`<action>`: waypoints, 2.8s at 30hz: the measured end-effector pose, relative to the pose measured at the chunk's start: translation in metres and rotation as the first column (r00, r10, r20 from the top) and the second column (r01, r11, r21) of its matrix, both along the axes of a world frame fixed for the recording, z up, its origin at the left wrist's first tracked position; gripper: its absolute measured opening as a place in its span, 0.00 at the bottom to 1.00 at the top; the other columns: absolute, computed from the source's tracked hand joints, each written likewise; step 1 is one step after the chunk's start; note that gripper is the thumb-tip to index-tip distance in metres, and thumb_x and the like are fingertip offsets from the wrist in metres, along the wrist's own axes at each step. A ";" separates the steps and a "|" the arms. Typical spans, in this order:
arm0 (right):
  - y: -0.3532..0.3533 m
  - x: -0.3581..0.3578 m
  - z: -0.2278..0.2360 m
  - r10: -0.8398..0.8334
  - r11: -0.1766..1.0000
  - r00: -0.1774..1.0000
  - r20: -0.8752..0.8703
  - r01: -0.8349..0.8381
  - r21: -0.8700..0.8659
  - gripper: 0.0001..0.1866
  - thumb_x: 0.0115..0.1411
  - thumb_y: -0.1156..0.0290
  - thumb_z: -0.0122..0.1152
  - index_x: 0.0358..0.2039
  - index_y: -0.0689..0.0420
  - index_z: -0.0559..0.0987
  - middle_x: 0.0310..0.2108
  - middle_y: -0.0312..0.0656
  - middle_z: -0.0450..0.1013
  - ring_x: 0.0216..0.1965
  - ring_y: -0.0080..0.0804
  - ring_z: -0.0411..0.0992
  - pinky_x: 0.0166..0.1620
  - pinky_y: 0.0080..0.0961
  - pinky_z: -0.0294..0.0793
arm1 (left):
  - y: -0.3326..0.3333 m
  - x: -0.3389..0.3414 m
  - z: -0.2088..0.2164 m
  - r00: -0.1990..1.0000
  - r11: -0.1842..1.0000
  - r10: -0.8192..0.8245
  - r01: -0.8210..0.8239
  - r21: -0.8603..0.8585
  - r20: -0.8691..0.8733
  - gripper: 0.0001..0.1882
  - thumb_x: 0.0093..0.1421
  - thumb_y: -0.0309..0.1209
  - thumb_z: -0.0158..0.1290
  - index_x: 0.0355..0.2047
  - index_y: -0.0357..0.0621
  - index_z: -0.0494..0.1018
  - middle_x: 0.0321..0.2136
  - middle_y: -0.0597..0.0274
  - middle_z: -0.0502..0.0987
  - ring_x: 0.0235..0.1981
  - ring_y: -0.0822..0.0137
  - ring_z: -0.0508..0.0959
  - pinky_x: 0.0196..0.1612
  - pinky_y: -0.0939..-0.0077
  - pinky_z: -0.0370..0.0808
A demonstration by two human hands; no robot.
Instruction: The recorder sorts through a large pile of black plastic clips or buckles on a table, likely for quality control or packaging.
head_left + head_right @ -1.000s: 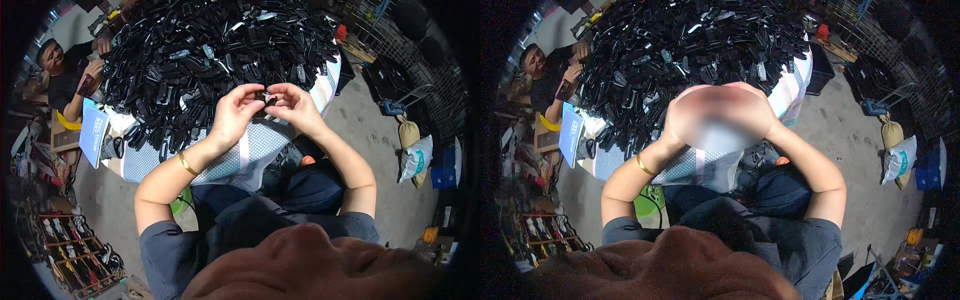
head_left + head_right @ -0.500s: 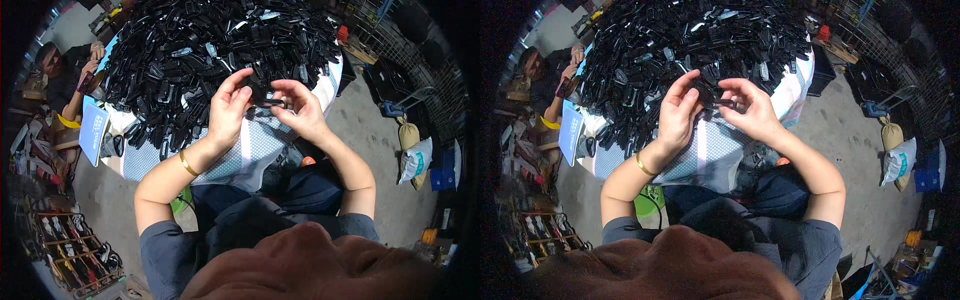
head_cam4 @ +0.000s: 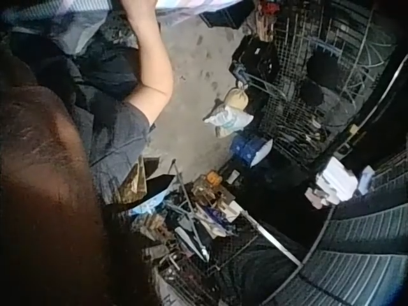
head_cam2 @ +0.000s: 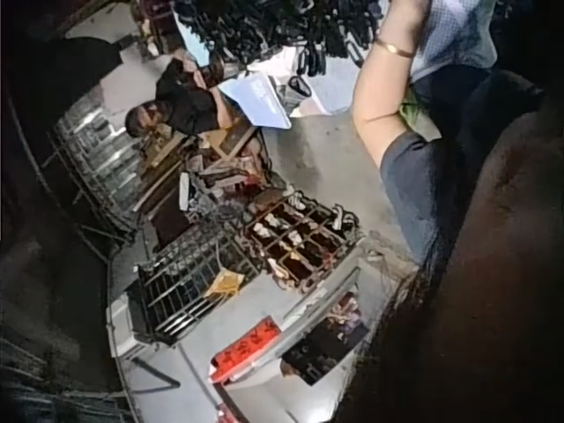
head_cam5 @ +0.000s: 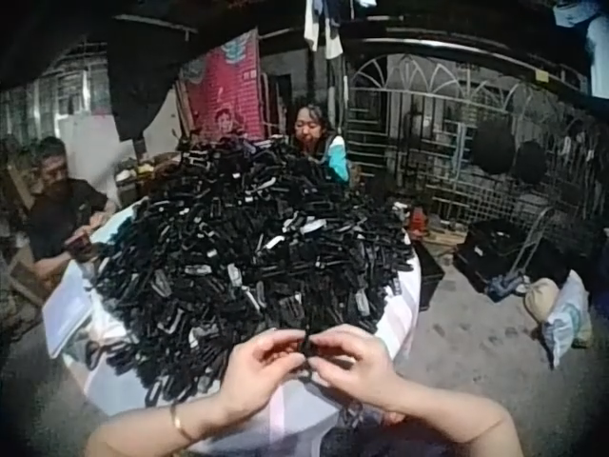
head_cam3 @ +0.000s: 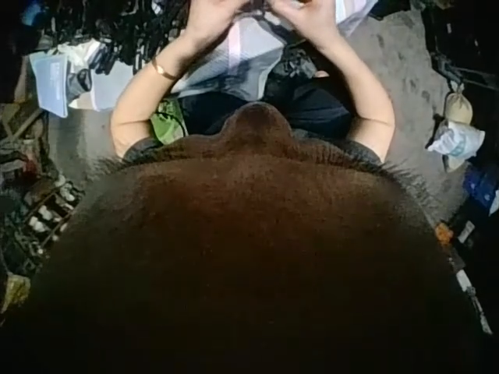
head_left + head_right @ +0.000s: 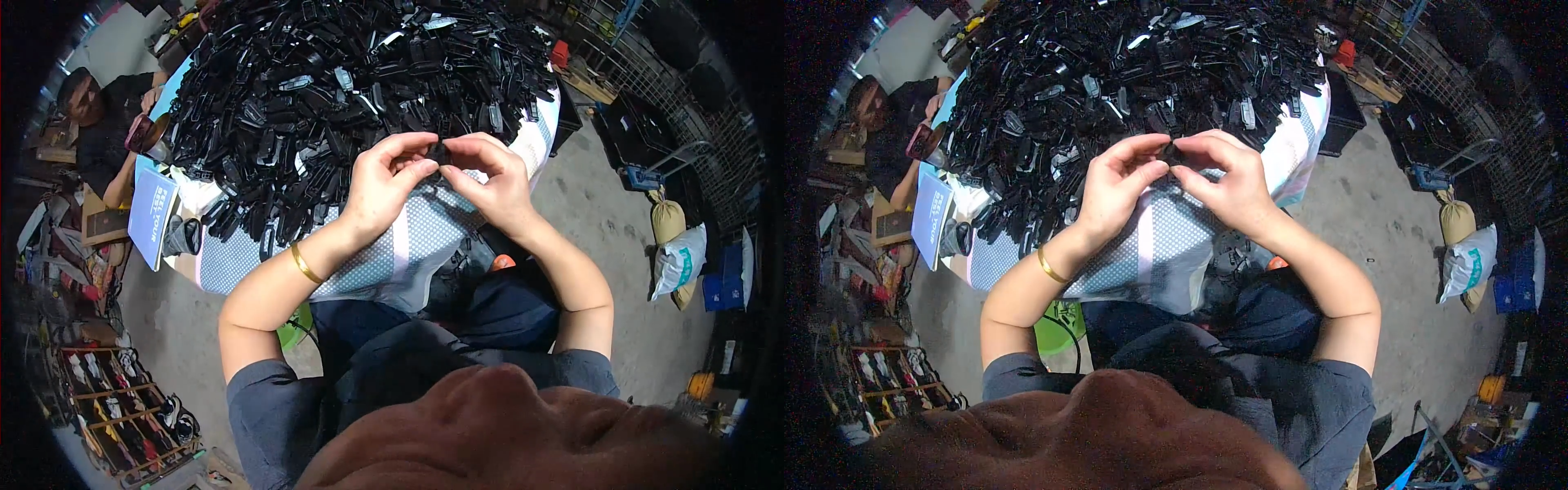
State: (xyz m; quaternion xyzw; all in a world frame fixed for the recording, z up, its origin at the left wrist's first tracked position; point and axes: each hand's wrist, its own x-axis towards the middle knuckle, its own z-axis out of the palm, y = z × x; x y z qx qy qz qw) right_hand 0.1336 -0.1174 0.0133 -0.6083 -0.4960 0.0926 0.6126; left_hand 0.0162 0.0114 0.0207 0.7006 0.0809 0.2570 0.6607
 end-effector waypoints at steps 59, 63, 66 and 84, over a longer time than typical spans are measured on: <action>-0.039 0.023 0.026 0.715 0.444 0.700 -0.011 -0.466 -0.765 0.15 0.50 0.62 0.64 0.27 0.63 0.76 0.18 0.38 0.68 0.22 0.27 0.68 0.26 0.24 0.66 | 0.019 -0.005 0.015 0.982 0.341 0.188 -0.063 0.938 -0.003 0.09 0.46 0.32 0.57 0.24 0.39 0.74 0.26 0.57 0.70 0.33 0.57 0.68 0.35 0.64 0.68; -0.034 0.023 0.024 0.701 0.525 0.708 0.084 -0.432 -0.734 0.17 0.48 0.59 0.64 0.28 0.62 0.77 0.19 0.44 0.72 0.22 0.35 0.71 0.27 0.30 0.67 | 0.013 0.000 -0.012 0.968 0.087 0.250 -0.011 0.996 -0.011 0.06 0.45 0.29 0.53 0.22 0.38 0.72 0.28 0.58 0.69 0.34 0.60 0.67 0.34 0.69 0.65; -0.023 0.025 0.029 0.511 0.757 0.838 0.191 -0.333 -0.562 0.16 0.49 0.64 0.63 0.33 0.63 0.78 0.23 0.46 0.73 0.26 0.37 0.73 0.31 0.27 0.71 | 0.010 0.005 -0.017 0.962 0.033 0.274 -0.016 0.999 0.007 0.06 0.44 0.29 0.50 0.23 0.40 0.71 0.27 0.58 0.68 0.34 0.61 0.66 0.34 0.71 0.63; 0.144 0.083 0.061 -0.091 0.910 0.244 0.966 0.415 -0.019 0.17 0.48 0.76 0.54 0.42 0.53 0.75 0.41 0.38 0.70 0.41 0.36 0.68 0.42 0.31 0.73 | -0.004 -0.007 -0.022 0.981 0.583 -0.028 0.174 0.794 -0.194 0.19 0.48 0.30 0.57 0.40 0.34 0.70 0.31 0.49 0.70 0.35 0.50 0.70 0.40 0.63 0.68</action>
